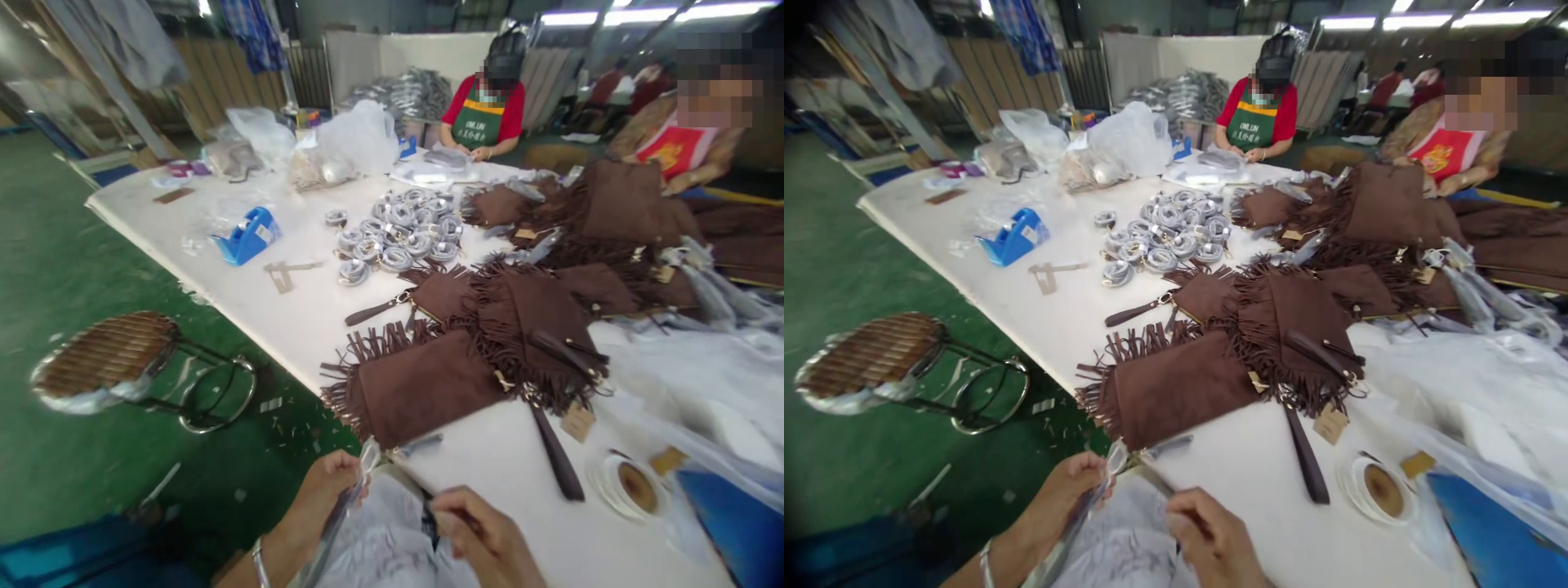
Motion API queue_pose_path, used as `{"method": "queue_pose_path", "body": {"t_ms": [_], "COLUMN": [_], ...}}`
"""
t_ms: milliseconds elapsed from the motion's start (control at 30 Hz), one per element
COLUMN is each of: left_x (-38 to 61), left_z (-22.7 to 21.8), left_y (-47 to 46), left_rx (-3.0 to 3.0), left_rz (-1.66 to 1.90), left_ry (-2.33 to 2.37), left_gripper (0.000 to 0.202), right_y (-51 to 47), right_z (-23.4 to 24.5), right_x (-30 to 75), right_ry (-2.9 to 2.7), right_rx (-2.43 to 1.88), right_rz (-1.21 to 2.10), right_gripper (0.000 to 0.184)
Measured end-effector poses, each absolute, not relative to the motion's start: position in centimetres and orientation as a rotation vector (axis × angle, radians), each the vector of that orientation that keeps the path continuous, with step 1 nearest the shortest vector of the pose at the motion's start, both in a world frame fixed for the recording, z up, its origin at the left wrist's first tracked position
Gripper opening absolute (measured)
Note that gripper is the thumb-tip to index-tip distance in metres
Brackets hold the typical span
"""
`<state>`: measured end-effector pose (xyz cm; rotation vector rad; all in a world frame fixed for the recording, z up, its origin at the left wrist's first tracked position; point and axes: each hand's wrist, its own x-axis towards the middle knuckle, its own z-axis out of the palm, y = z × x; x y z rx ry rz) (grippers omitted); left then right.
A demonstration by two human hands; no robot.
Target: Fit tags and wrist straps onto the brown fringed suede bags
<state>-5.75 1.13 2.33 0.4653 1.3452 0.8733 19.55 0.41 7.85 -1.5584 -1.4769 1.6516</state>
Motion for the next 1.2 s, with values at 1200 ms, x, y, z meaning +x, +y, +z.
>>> {"method": "queue_pose_path", "body": {"t_ms": [1200], "left_x": [-6.5], "left_z": [1.2], "left_y": [-0.1], "left_rx": [0.499], "left_rz": [0.940], "left_ry": [1.318], "left_gripper": [0.013], "right_y": [3.3], "right_z": [5.4], "right_x": [8.6], "right_ry": [-2.158], "right_rx": [-1.442], "right_rz": [1.232], "right_gripper": [0.024]}}
